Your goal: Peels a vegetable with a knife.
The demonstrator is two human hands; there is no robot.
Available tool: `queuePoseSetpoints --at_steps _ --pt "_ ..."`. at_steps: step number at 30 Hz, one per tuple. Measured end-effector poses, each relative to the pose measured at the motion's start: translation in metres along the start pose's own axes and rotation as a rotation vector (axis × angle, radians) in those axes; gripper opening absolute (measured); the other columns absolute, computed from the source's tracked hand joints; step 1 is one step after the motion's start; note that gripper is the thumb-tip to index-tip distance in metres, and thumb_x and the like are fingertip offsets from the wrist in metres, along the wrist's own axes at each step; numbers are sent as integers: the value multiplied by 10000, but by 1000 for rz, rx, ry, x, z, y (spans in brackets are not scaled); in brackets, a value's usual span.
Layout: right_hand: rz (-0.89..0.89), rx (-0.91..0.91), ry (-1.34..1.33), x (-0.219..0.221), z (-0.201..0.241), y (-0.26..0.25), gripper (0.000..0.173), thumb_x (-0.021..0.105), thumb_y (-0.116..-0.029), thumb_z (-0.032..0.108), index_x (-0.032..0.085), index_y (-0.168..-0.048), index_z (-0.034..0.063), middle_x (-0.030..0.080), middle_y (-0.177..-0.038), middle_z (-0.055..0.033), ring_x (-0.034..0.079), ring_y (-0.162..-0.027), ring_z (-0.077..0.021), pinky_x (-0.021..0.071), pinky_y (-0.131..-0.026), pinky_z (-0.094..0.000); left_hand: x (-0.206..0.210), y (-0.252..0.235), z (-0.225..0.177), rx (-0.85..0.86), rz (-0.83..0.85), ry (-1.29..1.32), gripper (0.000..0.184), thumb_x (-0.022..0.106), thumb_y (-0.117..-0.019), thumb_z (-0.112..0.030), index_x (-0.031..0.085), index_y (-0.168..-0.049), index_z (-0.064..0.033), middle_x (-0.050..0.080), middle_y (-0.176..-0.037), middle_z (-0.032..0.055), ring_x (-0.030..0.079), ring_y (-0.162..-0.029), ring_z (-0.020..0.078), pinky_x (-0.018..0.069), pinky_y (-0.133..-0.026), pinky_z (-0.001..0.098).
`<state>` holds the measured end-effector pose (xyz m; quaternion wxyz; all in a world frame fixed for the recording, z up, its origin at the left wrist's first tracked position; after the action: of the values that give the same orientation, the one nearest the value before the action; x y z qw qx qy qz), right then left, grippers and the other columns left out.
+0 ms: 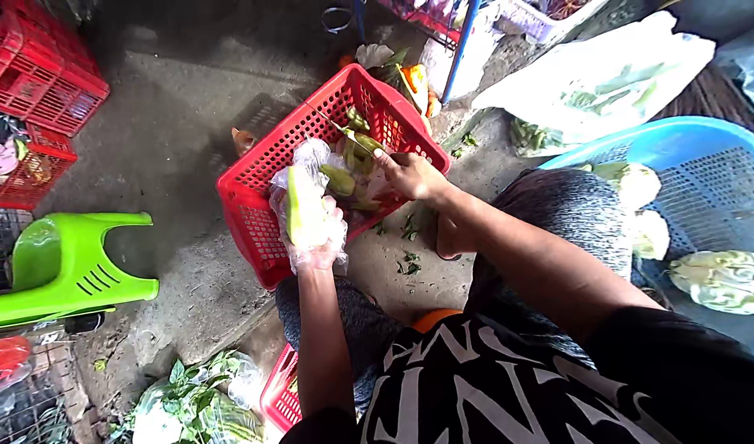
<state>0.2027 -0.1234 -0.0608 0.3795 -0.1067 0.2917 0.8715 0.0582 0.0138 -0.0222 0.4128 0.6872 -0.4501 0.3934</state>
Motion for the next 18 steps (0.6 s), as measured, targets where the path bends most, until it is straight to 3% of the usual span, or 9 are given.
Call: queuePoseSetpoints --at_steps 2,5,8,10,12,13,15,16,18 --pt "20 -21 -63 0 5 6 729 286 -1072 627 686 -1056 17 668 -963 -208 651 -915 -370 481 -819 -631 -4 2 0 -1 -32 -16 575 466 -938 -668 641 -1027 -127 629 -736 46 589 -529 150 505 -456 275" --pt "44 -42 -12 2 11 13 729 314 -1052 657 696 -1177 49 696 -1052 -221 668 -1015 -400 486 -881 -667 -9 4 -1 4 -69 -91 627 463 -905 -717 653 -1033 -133 644 -739 53 611 -557 163 515 -473 296" --pt "-27 -90 293 -3 24 23 674 431 -1021 662 646 -1230 57 703 -1056 -250 682 -1019 -474 501 -806 -700 -3 10 -9 29 84 -312 695 756 -762 -626 644 -1206 -103 704 -984 133 700 -745 237 597 -595 362" --pt "-65 -120 437 -8 32 30 609 570 -1005 560 609 -1316 39 688 -1165 -259 669 -1067 -488 503 -816 -694 2 13 -17 113 84 -709 788 891 -671 -495 587 -1305 -140 718 -1091 118 722 -841 226 621 -682 383" --pt "-78 -162 524 -12 37 35 552 629 -1002 459 596 -1328 15 663 -1240 -258 654 -1106 -480 503 -838 -670 19 11 -15 90 121 -1310 1009 860 -696 -407 367 -1542 -163 645 -1269 78 693 -976 155 610 -834 349" --pt "-80 -181 556 -14 38 37 524 638 -1002 427 600 -1324 16 659 -1245 -253 653 -1111 -470 505 -839 -658 28 8 -9 7 137 -1623 1076 849 -718 -374 270 -1607 -192 621 -1338 101 681 -1051 164 592 -906 365" --pt "-89 -225 608 -17 37 40 473 648 -997 384 609 -1302 24 663 -1235 -242 643 -1145 -452 511 -851 -635 39 -2 10 -238 109 -2188 1098 836 -801 -290 139 -1649 -244 600 -1386 179 623 -1218 289 496 -1042 508" --pt "-94 -248 637 -19 38 43 468 652 -998 379 611 -1305 27 667 -1226 -241 638 -1160 -445 507 -881 -621 38 -9 19 -355 78 -2379 1043 804 -841 -291 146 -1647 -223 598 -1382 194 599 -1253 334 470 -1057 552" --pt "-116 -292 674 -23 38 48 461 665 -995 365 616 -1305 27 678 -1205 -240 637 -1172 -434 493 -938 -599 28 -23 26 -483 22 -2565 881 755 -891 -334 277 -1613 -173 586 -1401 197 564 -1297 362 445 -1074 582"
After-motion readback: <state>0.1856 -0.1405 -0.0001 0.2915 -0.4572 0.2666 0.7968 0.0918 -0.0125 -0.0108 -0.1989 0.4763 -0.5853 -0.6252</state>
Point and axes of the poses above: each hand's wrist, its own y-axis away from the middle knuckle, its own x-axis out of the palm, z = x × y, the point moved 7 cm from there along -y, towards the middle knuckle
